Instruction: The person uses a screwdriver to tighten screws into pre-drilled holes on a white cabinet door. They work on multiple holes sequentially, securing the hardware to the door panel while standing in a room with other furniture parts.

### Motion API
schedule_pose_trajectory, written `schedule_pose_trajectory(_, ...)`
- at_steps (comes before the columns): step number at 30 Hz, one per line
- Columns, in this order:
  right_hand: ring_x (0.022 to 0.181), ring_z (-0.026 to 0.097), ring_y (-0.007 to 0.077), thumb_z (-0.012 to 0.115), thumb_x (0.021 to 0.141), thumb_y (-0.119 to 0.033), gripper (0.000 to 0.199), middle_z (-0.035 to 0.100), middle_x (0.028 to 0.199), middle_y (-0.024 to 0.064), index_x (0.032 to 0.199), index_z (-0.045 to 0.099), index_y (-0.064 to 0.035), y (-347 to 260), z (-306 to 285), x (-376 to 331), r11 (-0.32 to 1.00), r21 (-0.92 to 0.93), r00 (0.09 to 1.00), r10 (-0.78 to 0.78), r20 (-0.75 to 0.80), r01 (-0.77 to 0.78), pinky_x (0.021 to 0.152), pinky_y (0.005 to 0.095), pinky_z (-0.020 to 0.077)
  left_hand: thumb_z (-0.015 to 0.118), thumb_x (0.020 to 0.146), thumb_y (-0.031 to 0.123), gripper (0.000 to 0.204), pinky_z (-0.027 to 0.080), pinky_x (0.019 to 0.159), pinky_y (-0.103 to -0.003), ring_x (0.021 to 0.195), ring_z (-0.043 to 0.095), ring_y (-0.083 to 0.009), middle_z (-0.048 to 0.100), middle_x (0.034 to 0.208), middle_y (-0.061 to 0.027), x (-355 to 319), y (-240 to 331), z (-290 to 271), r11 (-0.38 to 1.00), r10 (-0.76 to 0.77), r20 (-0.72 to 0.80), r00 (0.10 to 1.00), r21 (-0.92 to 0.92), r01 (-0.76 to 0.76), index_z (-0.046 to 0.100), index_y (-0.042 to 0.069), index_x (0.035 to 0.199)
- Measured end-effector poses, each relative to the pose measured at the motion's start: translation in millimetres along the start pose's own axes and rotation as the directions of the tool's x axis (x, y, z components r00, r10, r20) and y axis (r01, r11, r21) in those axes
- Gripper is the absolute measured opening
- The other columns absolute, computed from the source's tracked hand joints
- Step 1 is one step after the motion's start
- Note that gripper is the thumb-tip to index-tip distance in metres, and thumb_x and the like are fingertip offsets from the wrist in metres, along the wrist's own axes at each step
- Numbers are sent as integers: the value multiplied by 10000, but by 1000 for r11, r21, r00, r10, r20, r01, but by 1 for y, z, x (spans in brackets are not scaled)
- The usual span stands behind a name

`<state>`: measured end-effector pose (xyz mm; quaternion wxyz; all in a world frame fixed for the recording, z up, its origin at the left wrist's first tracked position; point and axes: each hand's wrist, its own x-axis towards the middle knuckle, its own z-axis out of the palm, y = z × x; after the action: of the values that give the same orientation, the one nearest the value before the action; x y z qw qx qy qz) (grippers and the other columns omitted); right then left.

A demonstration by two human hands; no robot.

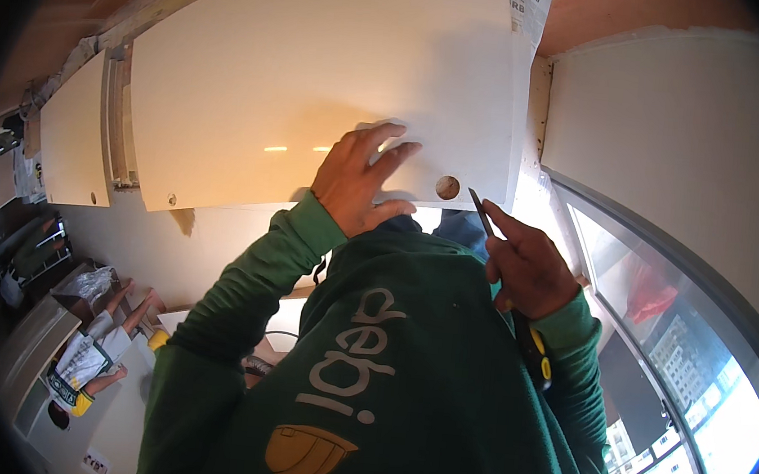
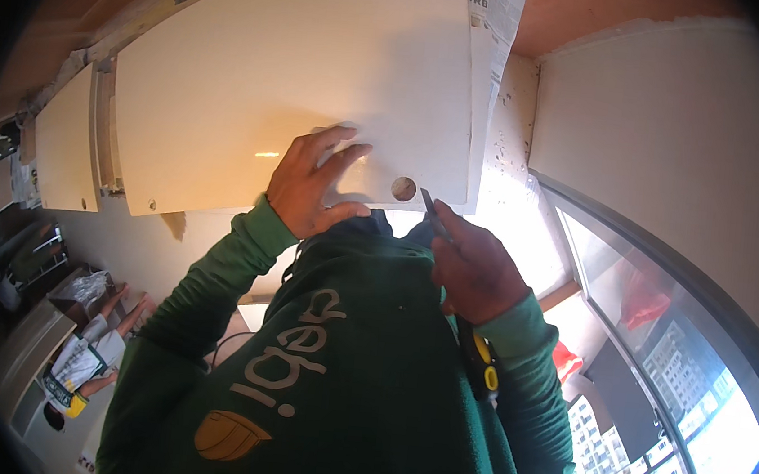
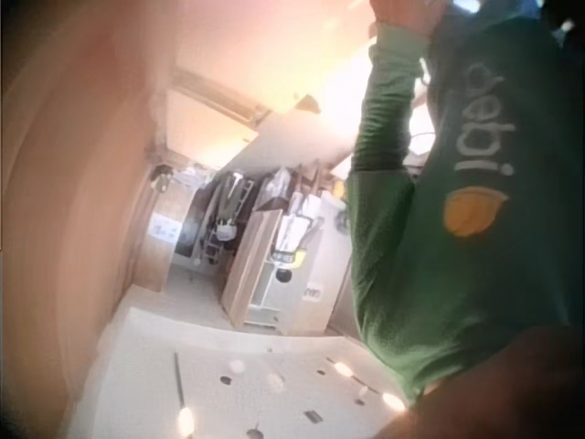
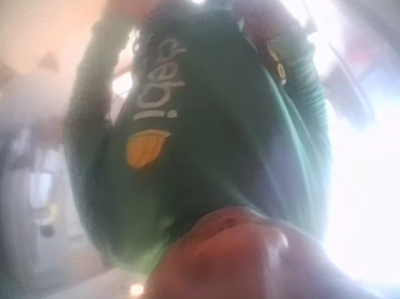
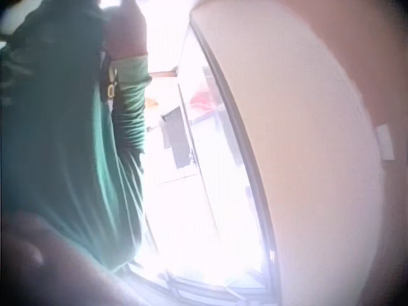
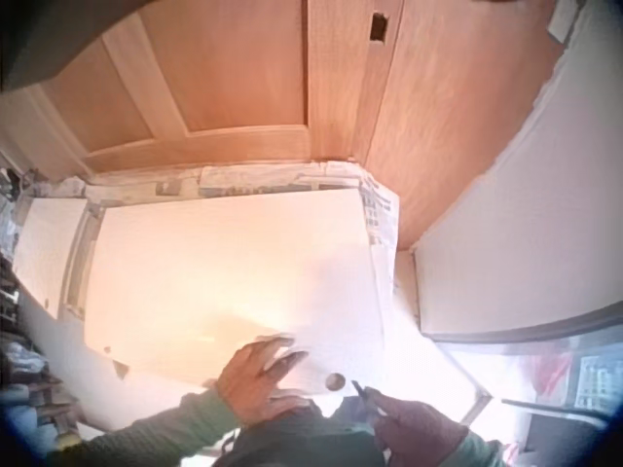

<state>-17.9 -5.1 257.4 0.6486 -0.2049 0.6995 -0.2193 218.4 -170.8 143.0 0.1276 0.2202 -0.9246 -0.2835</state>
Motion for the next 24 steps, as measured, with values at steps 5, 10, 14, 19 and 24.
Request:
schedule_pose_trajectory(5,468,606,123,461,1066,-125,524,618,727,39,1586,469,-59,-7,35,31,972,211,994,99,35,-105,502,254,559,941,653,376,1010,403,1067,-496,1324,489,-355,416,1597,-147,3,-15,14,998,29,58,998,45,-32,503,135,1531)
schedule_pose_trajectory(10,472,630,161,468,1054,-130,509,626,738,54,1552,508,-33,-6,62,45,952,257,983,182,-28,-169,498,288,579,958,591,381,1045,407,1046,-472,1323,505,-317,449,1586,-139,4,-24,16,994,88,43,995,57,-90,528,144,1513)
schedule_pose_trajectory(14,492,652,173,476,1039,-137,509,642,745,80,1531,527,-19,-7,63,43,992,32,991,125,-54,-124,506,313,588,941,581,371,985,442,1000,-472,1277,545,-305,504,1551,-116,6,-29,21,993,106,-10,994,54,-105,580,148,1470)
schedule_pose_trajectory(19,512,678,185,465,1027,-131,509,644,749,96,1515,540,-12,-19,64,40,981,-60,981,181,-64,-185,538,326,610,947,554,368,956,429,1034,-467,1284,571,-297,537,1533,-103,6,-25,25,993,91,-66,994,84,-85,613,179,1430)
schedule_pose_trajectory(24,502,677,197,450,1027,-125,510,655,769,102,1512,529,10,-29,59,38,973,82,974,220,-59,-215,531,317,599,950,539,368,977,425,1029,-451,1261,577,-291,547,1523,-99,7,-25,29,995,76,-81,994,73,-70,603,179,1432)
